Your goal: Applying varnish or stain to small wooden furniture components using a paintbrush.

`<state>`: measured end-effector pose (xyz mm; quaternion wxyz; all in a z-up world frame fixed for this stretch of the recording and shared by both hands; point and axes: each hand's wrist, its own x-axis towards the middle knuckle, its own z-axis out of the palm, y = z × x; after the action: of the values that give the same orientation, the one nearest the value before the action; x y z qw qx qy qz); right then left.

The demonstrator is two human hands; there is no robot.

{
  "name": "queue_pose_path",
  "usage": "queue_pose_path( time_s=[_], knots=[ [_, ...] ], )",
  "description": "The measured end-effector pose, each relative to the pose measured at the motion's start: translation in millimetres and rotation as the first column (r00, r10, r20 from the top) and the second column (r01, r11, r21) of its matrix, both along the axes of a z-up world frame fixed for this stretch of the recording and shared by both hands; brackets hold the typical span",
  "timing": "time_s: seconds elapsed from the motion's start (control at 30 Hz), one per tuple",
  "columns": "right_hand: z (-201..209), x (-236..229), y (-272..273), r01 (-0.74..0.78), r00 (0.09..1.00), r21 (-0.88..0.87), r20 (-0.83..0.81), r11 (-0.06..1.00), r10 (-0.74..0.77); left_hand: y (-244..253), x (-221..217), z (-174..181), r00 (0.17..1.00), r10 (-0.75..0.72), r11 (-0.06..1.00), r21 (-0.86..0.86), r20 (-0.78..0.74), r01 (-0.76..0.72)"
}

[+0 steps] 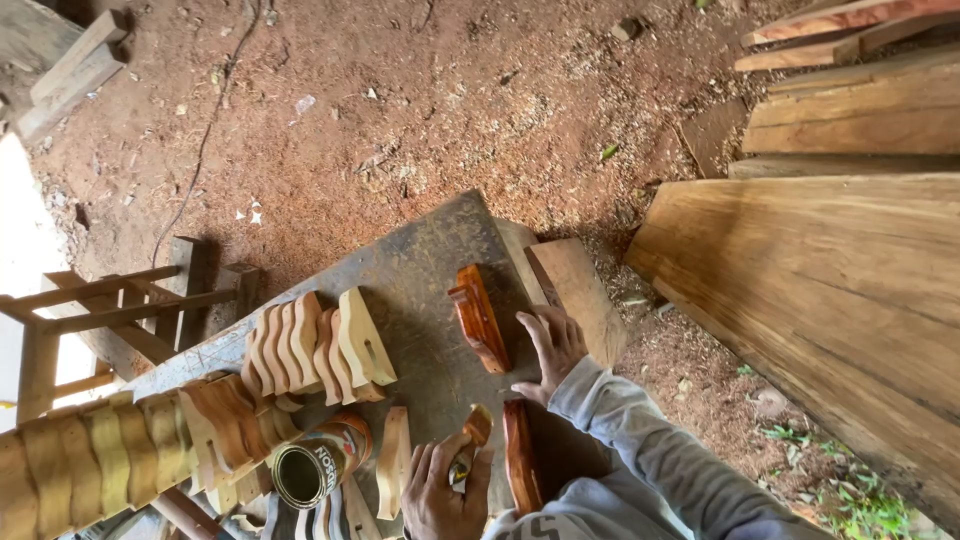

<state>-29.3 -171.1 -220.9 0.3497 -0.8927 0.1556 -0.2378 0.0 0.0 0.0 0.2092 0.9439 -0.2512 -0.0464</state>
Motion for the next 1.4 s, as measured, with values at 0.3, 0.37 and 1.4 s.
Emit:
queue_pose_path(
  time_s=[0.3,0.37,1.4],
  knots=[
    [-4,31,-4,0.092,0.99,-0.103,-0.101,0.99,-0.103,50,-10,-36,0.98,0.199,0.962,-0.192,0.014,-0.193],
    [17,45,-22,0.043,0.99,-0.124,-0.125,0.991,-0.059,67,-12,-53,0.981,0.196,0.964,-0.187,0.009,-0.191],
    [14,-49,63,-0.898,0.375,-0.397,-0.472,0.187,0.798,163,-97,6,0.94,0.335,0.87,-0.36,-0.071,-0.337]
  ],
)
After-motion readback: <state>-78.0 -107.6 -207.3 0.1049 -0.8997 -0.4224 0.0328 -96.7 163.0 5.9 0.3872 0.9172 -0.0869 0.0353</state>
